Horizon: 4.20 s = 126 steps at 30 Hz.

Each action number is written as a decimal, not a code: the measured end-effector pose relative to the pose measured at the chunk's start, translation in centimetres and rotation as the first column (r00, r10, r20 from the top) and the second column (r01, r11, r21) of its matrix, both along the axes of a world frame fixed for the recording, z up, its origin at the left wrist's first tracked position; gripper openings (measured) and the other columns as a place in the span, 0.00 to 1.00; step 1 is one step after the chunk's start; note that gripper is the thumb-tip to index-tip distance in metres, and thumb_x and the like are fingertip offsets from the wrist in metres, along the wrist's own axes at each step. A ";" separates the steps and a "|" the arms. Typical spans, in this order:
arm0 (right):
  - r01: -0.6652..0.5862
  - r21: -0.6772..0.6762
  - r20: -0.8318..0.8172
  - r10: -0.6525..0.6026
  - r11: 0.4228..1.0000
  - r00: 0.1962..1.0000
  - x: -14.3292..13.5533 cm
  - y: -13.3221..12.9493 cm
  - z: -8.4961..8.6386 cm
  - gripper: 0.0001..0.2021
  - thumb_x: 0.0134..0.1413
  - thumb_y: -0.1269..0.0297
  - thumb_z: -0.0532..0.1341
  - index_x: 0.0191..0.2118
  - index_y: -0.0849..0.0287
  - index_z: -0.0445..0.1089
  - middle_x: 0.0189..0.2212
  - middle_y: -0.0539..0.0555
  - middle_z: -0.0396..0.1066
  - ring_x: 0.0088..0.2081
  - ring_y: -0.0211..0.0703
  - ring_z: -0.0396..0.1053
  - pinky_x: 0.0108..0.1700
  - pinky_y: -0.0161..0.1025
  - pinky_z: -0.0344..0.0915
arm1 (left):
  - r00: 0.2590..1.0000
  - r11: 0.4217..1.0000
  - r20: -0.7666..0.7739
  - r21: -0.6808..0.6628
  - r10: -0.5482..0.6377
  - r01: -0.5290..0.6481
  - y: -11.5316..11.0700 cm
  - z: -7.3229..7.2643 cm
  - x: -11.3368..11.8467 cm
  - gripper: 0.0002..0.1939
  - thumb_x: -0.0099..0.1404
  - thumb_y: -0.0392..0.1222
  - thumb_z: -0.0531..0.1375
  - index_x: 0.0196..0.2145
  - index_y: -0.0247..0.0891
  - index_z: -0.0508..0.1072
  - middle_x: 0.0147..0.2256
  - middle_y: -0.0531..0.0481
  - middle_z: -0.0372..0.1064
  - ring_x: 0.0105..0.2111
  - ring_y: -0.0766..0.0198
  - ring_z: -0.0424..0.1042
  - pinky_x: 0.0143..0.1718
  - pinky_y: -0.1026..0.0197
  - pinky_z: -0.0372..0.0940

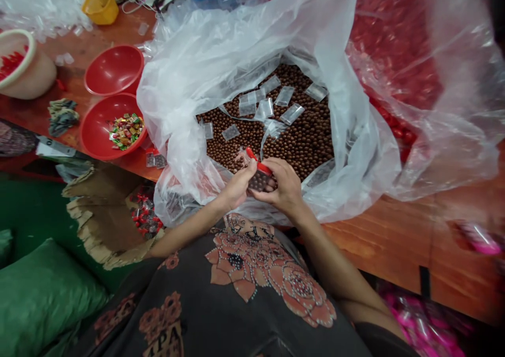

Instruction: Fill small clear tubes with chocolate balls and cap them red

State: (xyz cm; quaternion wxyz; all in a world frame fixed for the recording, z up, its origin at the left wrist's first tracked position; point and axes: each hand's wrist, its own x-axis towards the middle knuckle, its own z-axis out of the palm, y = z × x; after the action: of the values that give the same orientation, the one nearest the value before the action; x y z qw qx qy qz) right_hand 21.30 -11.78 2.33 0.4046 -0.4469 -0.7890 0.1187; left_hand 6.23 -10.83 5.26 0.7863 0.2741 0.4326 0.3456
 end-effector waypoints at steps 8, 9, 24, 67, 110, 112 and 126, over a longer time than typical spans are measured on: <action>-0.061 -0.054 0.076 0.065 0.997 0.995 0.0 -0.3 0.9 0.34 0.48 0.51 0.65 0.60 0.55 0.57 0.55 0.61 0.66 0.56 0.52 0.66 0.55 0.51 0.66 | 0.981 0.993 -0.194 0.116 0.002 0.021 -0.8 -0.4 0.3 0.37 0.64 0.72 0.46 0.32 0.34 0.75 0.23 0.45 0.69 0.22 0.66 0.66 0.25 0.61 0.61; -0.062 -0.036 0.079 0.064 0.997 0.995 0.0 -0.3 0.7 0.34 0.47 0.51 0.65 0.59 0.54 0.58 0.55 0.61 0.67 0.55 0.53 0.67 0.54 0.51 0.66 | 0.978 0.993 -0.210 0.115 0.002 0.023 -0.8 -0.4 0.3 0.38 0.63 0.74 0.45 0.30 0.34 0.74 0.22 0.45 0.68 0.22 0.66 0.65 0.24 0.61 0.60; -0.136 -0.005 0.136 0.135 0.991 0.981 -0.1 -0.2 0.8 0.29 0.47 0.44 0.64 0.51 0.58 0.67 0.50 0.62 0.71 0.51 0.52 0.70 0.54 0.50 0.66 | 0.966 0.995 -0.245 0.036 -0.083 0.094 -0.6 -0.6 0.3 0.41 0.58 0.78 0.41 0.22 0.38 0.70 0.14 0.49 0.59 0.17 0.68 0.59 0.19 0.62 0.54; -0.216 -0.191 -0.080 0.204 0.958 0.976 -1.4 -1.9 1.5 0.41 0.51 0.51 0.67 0.67 0.54 0.51 0.62 0.62 0.60 0.64 0.55 0.58 0.65 0.60 0.59 | 0.980 0.991 -0.179 0.083 -0.089 0.105 -0.5 0.4 -0.9 0.45 0.62 0.74 0.31 0.33 0.36 0.73 0.16 0.50 0.60 0.15 0.70 0.58 0.15 0.67 0.50; -0.140 -0.212 -0.157 0.108 0.967 0.982 -0.1 -0.9 3.5 0.18 0.65 0.63 0.54 0.58 0.46 0.67 0.43 0.52 0.73 0.44 0.40 0.70 0.47 0.44 0.69 | 0.999 0.995 -0.020 0.090 -0.038 0.040 -0.6 1.6 0.2 0.45 0.64 0.74 0.39 0.62 0.36 0.63 0.29 0.43 0.73 0.22 0.64 0.70 0.15 0.67 0.56; -0.105 -0.166 -0.092 0.091 0.980 0.992 -0.3 -1.1 3.1 0.20 0.65 0.61 0.54 0.61 0.47 0.64 0.45 0.53 0.72 0.45 0.43 0.69 0.48 0.46 0.68 | 0.999 0.993 -0.034 0.111 -0.041 0.045 -0.6 1.7 0.2 0.45 0.65 0.73 0.39 0.62 0.35 0.63 0.29 0.43 0.73 0.22 0.64 0.69 0.16 0.67 0.57; -0.178 0.111 0.266 0.143 0.978 0.953 0.7 -0.7 1.4 0.31 0.55 0.40 0.58 0.55 0.59 0.65 0.44 0.61 0.71 0.46 0.52 0.66 0.47 0.48 0.64 | 0.999 0.999 -0.021 -0.024 -0.041 0.041 -0.9 0.7 0.5 0.40 0.66 0.70 0.40 0.47 0.34 0.74 0.20 0.49 0.64 0.16 0.70 0.60 0.16 0.68 0.54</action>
State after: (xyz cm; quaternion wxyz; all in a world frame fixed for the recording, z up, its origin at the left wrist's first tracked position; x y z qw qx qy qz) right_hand 22.05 -12.46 3.77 0.3174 -0.3645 -0.8746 0.0393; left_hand 6.74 -11.72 5.98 0.7918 0.2773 0.4394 0.3212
